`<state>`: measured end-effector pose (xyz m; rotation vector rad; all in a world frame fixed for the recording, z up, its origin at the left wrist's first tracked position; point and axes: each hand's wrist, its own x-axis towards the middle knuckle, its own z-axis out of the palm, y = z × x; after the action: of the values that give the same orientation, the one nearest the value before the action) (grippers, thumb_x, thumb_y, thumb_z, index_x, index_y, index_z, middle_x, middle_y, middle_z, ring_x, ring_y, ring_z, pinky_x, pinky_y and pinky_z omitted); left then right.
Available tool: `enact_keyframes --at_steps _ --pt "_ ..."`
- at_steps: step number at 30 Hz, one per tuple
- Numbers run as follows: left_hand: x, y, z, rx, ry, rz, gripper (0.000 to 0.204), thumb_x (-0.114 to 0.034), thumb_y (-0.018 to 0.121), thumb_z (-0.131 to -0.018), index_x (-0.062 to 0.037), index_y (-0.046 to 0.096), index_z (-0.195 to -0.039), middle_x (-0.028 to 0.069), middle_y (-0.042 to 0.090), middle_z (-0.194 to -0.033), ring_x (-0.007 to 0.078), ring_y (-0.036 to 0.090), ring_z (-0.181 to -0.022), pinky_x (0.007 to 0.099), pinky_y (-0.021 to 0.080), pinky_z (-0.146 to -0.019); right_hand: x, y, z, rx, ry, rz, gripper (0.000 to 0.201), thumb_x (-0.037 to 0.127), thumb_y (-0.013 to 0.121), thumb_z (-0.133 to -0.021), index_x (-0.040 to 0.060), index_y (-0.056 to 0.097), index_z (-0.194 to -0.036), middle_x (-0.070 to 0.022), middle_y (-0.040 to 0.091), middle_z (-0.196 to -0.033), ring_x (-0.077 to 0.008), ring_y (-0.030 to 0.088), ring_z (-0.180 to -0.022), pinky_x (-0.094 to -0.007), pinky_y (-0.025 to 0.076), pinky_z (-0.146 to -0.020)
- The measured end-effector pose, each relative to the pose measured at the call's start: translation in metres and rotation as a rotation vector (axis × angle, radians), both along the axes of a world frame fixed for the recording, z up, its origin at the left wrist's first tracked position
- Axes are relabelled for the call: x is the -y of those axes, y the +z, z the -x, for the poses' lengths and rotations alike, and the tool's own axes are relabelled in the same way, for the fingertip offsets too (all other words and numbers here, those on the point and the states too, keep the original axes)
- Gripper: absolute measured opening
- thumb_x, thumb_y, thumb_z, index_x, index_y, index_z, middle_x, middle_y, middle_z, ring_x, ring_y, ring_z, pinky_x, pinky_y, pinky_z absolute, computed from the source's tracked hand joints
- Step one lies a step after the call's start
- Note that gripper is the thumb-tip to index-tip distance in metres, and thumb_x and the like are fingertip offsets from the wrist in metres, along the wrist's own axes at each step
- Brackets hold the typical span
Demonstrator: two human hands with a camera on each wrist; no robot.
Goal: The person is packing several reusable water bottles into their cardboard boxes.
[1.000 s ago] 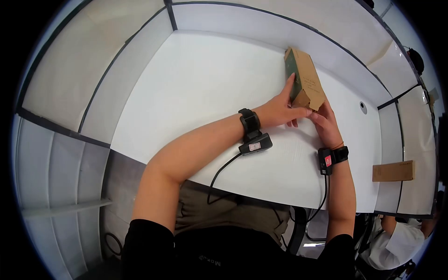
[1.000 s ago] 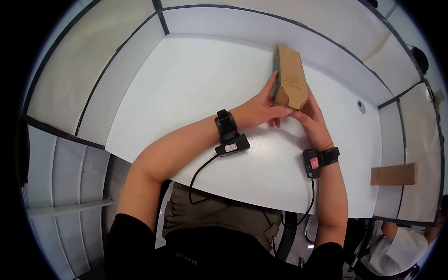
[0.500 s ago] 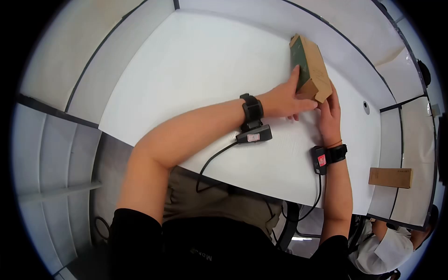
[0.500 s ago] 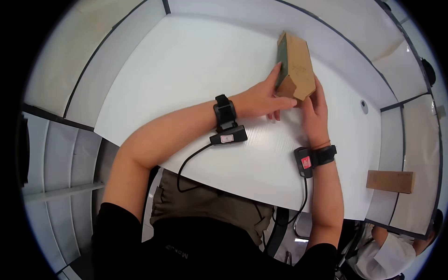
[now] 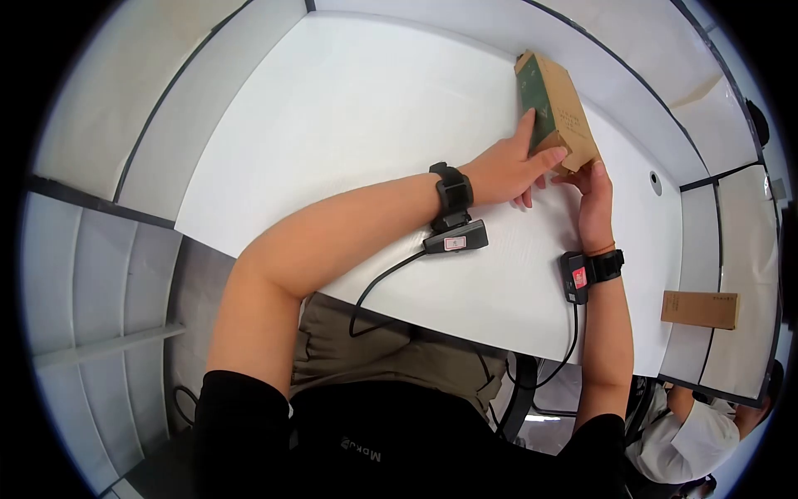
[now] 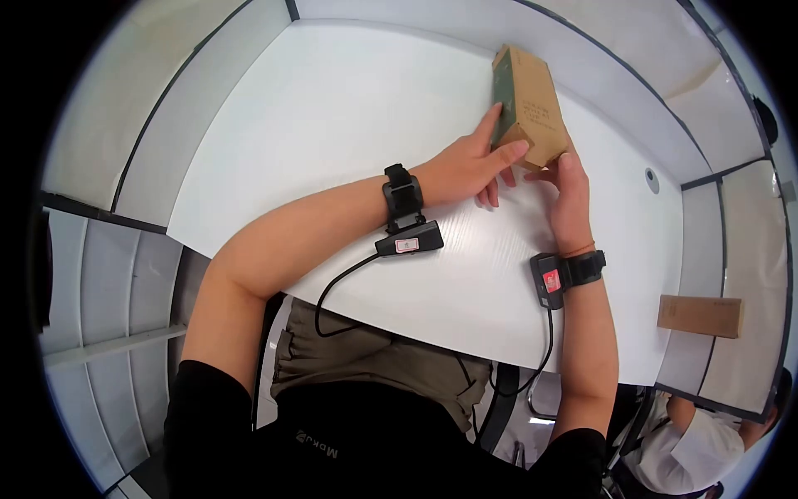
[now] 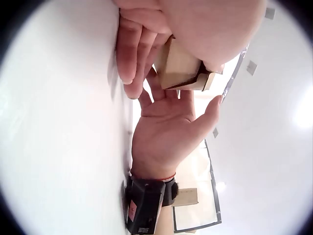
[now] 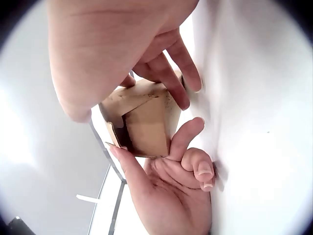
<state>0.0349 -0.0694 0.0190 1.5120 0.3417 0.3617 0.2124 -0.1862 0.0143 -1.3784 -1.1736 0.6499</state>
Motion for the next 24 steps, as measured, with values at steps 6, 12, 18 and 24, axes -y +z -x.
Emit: enact_keyframes --at_steps 6,12,18,24 --pt "-0.0011 -0.0007 -0.0001 0.022 -0.014 0.004 0.104 -0.052 0.051 -0.104 0.0046 -0.020 -0.155 0.0148 0.066 -0.089 0.0193 0.066 -0.060 0.0309 0.058 -0.055 -0.0014 -0.0001 0.0041 0.148 0.044 -0.004 0.063 0.016 0.063 -0.097 0.0007 0.038 -0.153 -0.0117 0.057 -0.139 -0.0215 0.059 -0.121 -0.0338 0.053 -0.094" --pt "-0.0009 -0.0001 -0.0011 -0.011 -0.012 -0.028 0.100 -0.049 0.050 -0.104 0.0040 -0.018 -0.155 0.0142 0.066 -0.089 0.0197 0.067 -0.061 0.0311 0.058 -0.056 -0.0021 0.0012 0.0032 0.110 -0.082 -0.001 0.058 0.021 0.056 -0.102 0.0023 0.039 -0.154 -0.0134 0.058 -0.138 -0.0221 0.061 -0.121 -0.0325 0.055 -0.092" --pt "-0.0020 -0.0004 -0.0009 0.003 0.011 -0.012 0.096 -0.041 0.051 -0.105 0.0033 -0.017 -0.156 0.0156 0.066 -0.089 0.0210 0.067 -0.061 0.0325 0.059 -0.056 -0.0014 0.0070 0.0089 0.190 -0.093 -0.008 0.063 0.046 0.033 -0.108 0.0019 0.044 -0.152 -0.0147 0.064 -0.130 -0.0230 0.069 -0.107 -0.0314 0.057 -0.084" --pt "0.0016 0.0042 0.0014 -0.028 0.036 -0.001 0.088 -0.035 0.050 -0.105 0.0010 -0.011 -0.158 0.0170 0.067 -0.092 0.0206 0.068 -0.062 0.0309 0.058 -0.057 -0.0034 0.0044 0.0105 0.179 -0.126 0.018 0.058 0.032 0.057 -0.104 0.0011 0.043 -0.152 -0.0125 0.067 -0.121 -0.0182 0.067 -0.103 -0.0288 0.057 -0.082"
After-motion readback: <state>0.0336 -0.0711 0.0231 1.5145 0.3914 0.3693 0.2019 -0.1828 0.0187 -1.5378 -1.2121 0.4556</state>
